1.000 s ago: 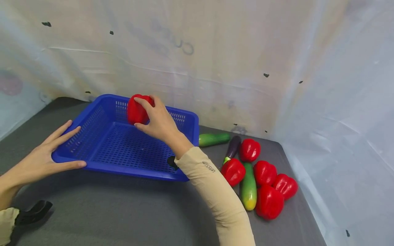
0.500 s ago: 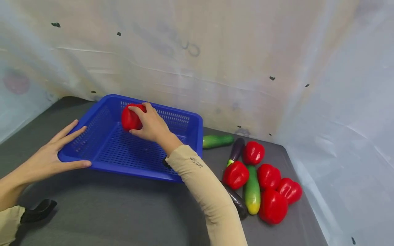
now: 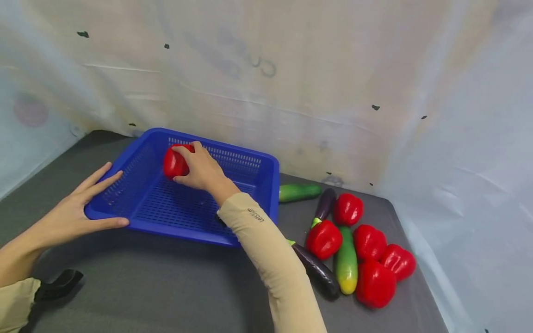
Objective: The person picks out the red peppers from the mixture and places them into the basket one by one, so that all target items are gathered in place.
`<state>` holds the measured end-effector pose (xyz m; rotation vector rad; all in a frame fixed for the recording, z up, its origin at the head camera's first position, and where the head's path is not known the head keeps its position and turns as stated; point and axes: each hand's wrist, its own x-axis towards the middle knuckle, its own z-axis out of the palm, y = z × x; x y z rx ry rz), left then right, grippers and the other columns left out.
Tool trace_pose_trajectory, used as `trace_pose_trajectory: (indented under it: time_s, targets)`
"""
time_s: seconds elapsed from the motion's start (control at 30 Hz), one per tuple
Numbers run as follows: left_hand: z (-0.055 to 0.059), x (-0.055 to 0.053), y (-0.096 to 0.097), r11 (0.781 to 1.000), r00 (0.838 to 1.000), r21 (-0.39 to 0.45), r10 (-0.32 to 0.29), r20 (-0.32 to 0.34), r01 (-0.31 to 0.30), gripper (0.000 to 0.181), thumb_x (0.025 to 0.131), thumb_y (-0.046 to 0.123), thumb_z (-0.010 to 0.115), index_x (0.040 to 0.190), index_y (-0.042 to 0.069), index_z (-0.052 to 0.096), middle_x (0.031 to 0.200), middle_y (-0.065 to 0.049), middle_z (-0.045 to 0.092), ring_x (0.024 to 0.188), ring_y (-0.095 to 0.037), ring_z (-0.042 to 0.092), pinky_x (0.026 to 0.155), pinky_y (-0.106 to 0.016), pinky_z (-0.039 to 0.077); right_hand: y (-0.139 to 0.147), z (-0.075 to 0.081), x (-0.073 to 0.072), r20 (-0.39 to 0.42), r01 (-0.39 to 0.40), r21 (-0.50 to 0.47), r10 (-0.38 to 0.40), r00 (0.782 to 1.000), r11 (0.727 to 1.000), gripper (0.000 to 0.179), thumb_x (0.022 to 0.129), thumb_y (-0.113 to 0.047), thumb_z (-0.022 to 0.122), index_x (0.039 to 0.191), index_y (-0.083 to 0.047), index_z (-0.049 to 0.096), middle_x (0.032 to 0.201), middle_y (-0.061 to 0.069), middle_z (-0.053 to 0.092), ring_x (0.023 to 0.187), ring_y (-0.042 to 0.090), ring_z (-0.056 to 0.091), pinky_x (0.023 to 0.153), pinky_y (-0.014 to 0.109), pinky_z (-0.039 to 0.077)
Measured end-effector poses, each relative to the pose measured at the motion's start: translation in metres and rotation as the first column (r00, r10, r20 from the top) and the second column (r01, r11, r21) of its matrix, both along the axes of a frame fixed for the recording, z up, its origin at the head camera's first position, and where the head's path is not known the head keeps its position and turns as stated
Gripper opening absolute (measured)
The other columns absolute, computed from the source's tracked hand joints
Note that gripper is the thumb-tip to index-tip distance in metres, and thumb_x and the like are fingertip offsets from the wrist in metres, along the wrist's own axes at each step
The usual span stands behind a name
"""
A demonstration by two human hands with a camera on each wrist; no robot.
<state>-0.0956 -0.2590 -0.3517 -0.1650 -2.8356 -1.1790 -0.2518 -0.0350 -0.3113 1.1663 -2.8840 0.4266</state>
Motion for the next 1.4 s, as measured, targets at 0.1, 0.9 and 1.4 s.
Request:
trace_pose_trajectory:
  time_s: [0.1,0.9,1.4]
  targets:
    - [-0.001,0.0,0.001,1.0,1.0,0.0,-0.002,0.008,0.002,0.106,0.074,0.038,0.081,0.155,0.021,0.015,0.162,0.001,-0.011,0.144,-0.05,-0.002,0.091,-0.082,0.018,-0.001,-0.004,-0.004,0.027,0.011,0.0,-0.011,1.0,1.0,0.071,0.083,-0.038,0.073,0.145,-0.024,0.042,0.143,0.012,0.04,0.126,0.026,0.048,0.098,0.036,0.05]
    - [-0.002,0.002,0.005,1.0,1.0,0.025,-0.002,-0.001,0.002,0.106,0.074,0.037,0.081,0.155,0.02,0.015,0.162,0.0,-0.011,0.144,-0.05,-0.004,0.094,-0.082,0.013,-0.032,-0.028,-0.006,0.025,0.051,0.119,-0.055,0.998,0.992,0.085,0.077,-0.051,0.075,0.146,-0.021,0.036,0.135,0.008,0.04,0.117,0.018,0.052,0.092,0.03,0.053]
    - [-0.001,-0.002,0.005,1.0,1.0,0.016,-0.01,0.028,0.01,0.105,0.075,0.039,0.08,0.155,0.02,0.014,0.162,0.0,-0.012,0.142,-0.053,-0.003,0.092,-0.083,0.017,-0.035,-0.024,-0.005,0.086,0.076,0.115,-0.086,0.993,0.99,0.088,0.078,-0.052,0.074,0.15,-0.025,0.03,0.149,0.008,0.031,0.129,0.02,0.045,0.097,0.033,0.05]
